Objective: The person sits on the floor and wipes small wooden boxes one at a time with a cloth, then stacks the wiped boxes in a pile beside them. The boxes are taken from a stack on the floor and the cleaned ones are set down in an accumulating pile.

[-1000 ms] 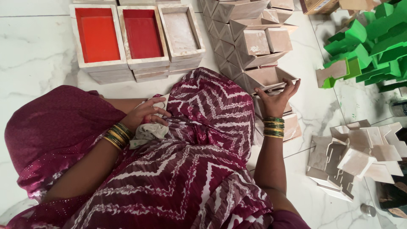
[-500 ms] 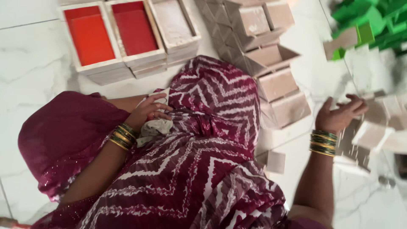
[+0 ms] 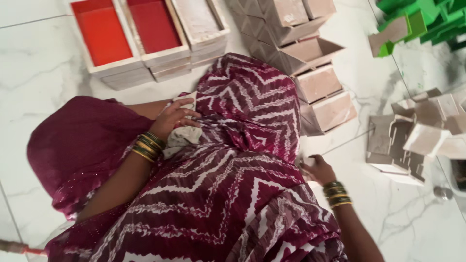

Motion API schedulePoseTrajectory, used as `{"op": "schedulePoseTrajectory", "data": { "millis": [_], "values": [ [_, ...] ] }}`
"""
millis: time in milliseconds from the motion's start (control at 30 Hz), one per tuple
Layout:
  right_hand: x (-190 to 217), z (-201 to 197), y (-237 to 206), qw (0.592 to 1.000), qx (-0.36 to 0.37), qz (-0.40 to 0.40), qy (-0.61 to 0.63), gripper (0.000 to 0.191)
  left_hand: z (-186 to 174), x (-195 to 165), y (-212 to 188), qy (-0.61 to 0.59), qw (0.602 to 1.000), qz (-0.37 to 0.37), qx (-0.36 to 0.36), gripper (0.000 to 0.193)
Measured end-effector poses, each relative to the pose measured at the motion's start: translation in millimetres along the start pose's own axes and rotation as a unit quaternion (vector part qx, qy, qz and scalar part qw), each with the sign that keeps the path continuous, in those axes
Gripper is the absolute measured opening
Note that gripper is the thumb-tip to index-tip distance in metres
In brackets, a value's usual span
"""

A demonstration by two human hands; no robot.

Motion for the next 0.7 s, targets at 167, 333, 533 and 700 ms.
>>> {"op": "schedulePoseTrajectory", "data": {
  "millis": [167, 333, 533, 700],
  "values": [
    [48.1, -112.2, -41.3, 0.965, 0.187, -0.080, 0.167, 0.069, 12.6, -20.8, -17.6, -0.090, 0.990, 0.104, 0.037, 0.067],
    [165.3, -186.9, -118.5, 0.901, 0.075, -0.408, 0.123, 0.077, 32.2, -35.5, -24.5, -0.217, 0.951, 0.153, 0.161, 0.079],
    [329.2, -113.2, -157.2, 0.718, 0.210, -0.604, 0.275, 0.076, 54.6, -31.8, -38.1, -0.322, 0.920, 0.095, 0.202, 0.083],
    [384.6, -58.5, -148.6, 0.822, 0.079, -0.539, 0.164, 0.053, 45.0, -18.6, -46.4, -0.276, 0.952, 0.081, 0.109, 0.073]
  ]
}}
Point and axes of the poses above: each hand's wrist, its own y-axis towards the middle knuckle, its own z-axis out of the palm, x = y × z, the point moved 4 cm from there along y, towards the middle knuckle, and after that the axes turned 2 degrees about z, right-handed, at the moved point
